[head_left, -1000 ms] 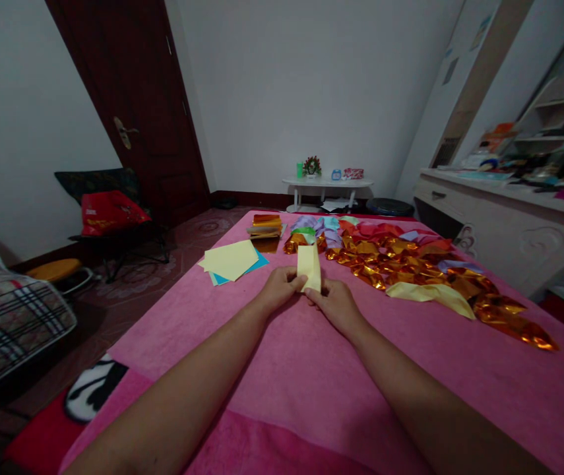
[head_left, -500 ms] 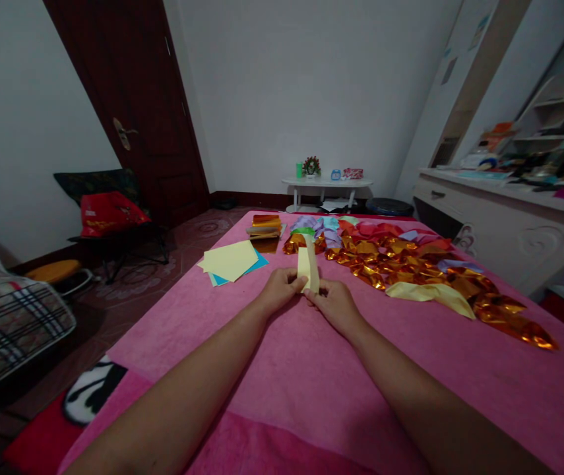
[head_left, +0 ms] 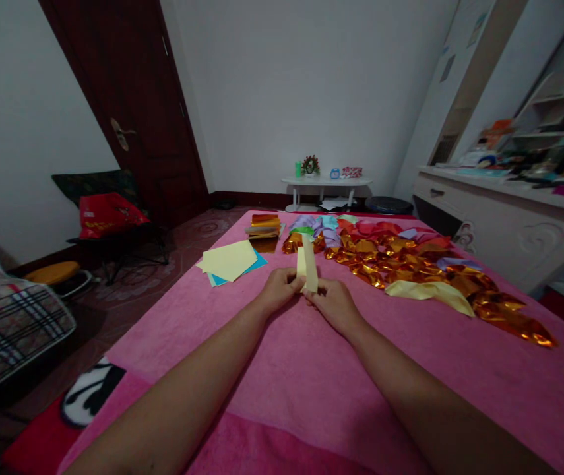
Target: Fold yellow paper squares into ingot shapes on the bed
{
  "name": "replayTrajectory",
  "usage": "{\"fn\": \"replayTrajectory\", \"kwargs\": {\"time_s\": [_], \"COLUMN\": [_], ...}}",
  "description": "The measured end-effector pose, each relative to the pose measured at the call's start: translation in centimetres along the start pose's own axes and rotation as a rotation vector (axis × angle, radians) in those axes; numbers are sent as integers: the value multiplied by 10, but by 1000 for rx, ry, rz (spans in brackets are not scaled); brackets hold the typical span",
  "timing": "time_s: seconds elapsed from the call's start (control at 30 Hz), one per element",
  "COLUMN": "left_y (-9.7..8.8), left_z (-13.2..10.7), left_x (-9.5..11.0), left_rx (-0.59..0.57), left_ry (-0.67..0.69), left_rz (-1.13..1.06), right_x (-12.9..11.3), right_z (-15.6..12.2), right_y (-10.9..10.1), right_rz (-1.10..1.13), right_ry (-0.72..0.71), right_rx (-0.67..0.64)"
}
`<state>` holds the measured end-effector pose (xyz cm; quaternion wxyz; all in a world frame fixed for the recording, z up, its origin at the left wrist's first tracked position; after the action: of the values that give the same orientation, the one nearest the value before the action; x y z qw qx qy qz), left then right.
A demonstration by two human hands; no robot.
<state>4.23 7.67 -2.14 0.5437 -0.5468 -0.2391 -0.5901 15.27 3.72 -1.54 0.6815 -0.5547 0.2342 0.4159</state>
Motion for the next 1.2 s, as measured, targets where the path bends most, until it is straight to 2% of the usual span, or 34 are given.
{"fn": "replayTrajectory", "kwargs": {"time_s": [1.2], "left_y": [2], "left_z": [-1], "left_x": [5], "left_rx": [-8], "left_ry": [8], "left_rz": [4], "right_x": [-6], "right_z": [-3], "right_y": [-5], "right_rz": [-20], "right_ry": [23], "right_rx": [18]}}
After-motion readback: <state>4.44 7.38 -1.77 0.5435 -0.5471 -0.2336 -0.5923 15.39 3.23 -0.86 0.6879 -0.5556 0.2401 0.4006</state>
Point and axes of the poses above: each hand's wrist, its own z-axis towards the middle knuckle, its own y-axis out of the palm, x = y × z, the point moved 9 cm from there along z, towards the middle knuckle, and after that the axes turned 1 degree about -x, right-handed, at the moved point
